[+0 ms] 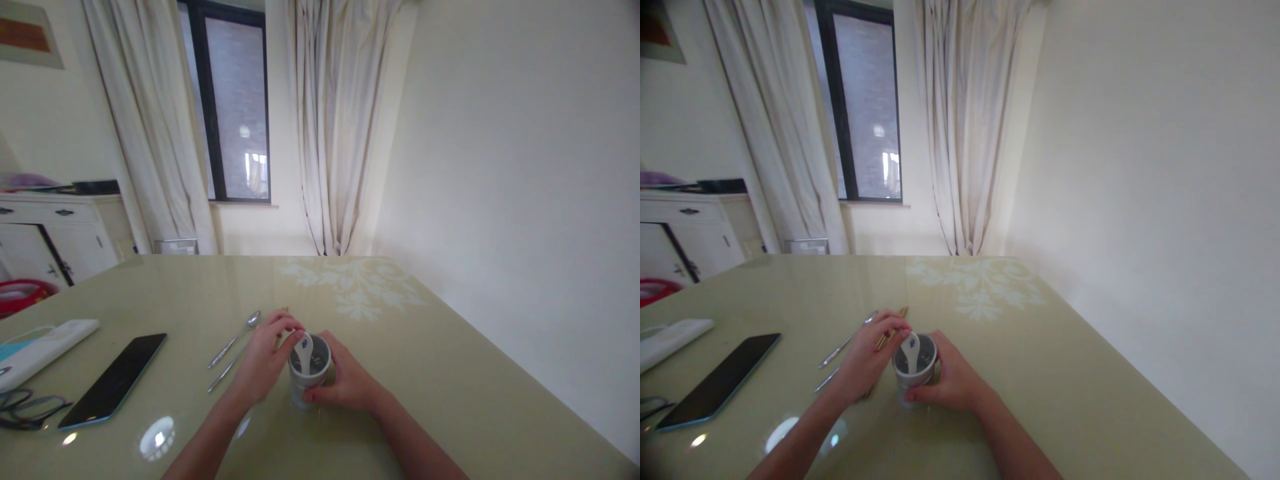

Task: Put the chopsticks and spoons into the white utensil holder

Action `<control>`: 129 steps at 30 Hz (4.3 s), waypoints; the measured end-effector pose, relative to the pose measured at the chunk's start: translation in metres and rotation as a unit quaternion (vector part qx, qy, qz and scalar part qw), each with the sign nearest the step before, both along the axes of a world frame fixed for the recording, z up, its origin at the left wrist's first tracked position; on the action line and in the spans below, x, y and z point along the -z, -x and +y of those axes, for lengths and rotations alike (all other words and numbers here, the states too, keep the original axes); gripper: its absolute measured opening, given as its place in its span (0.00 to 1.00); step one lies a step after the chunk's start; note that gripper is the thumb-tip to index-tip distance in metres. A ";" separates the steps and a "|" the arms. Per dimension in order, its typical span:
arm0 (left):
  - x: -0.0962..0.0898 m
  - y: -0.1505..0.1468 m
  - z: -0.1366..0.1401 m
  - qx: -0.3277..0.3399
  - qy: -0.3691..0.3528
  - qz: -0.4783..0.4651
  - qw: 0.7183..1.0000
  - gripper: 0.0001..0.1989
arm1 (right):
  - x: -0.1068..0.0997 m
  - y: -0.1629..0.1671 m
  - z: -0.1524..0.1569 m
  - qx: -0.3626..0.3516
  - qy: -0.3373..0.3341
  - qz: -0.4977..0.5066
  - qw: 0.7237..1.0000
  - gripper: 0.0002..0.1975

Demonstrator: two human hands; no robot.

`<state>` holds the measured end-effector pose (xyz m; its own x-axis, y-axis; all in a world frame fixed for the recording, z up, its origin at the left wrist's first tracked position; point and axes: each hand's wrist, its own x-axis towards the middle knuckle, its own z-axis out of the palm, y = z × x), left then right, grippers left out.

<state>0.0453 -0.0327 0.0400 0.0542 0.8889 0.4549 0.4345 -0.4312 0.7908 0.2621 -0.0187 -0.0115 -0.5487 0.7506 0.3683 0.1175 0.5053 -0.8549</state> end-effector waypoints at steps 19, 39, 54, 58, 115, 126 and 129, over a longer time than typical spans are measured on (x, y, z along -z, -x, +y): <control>0.053 0.128 0.069 -0.297 0.174 -0.128 0.930 0.21 | -0.001 -0.005 0.000 0.002 0.008 -0.008 1.000 0.39; 0.067 0.111 0.060 -0.301 0.159 0.311 0.888 0.19 | -0.002 -0.009 0.005 0.021 0.024 0.015 0.999 0.45; 0.059 0.055 0.039 -0.180 0.020 0.391 0.903 0.19 | -0.001 -0.026 0.021 0.023 0.079 0.017 0.996 0.48; 0.061 0.030 0.030 -0.118 0.039 0.423 0.897 0.16 | 0.002 -0.033 0.025 0.043 0.078 0.015 0.996 0.47; 0.057 0.040 0.035 -0.011 0.032 0.101 0.994 0.17 | 0.024 -0.043 0.058 0.335 0.057 0.074 0.937 0.17; 0.066 -0.004 0.013 0.113 0.089 0.065 0.987 0.17 | 0.025 -0.041 0.058 0.321 0.077 0.091 0.940 0.17; 0.065 -0.011 0.008 0.153 0.099 0.052 0.982 0.17 | 0.025 -0.041 0.057 0.320 0.077 0.089 0.940 0.18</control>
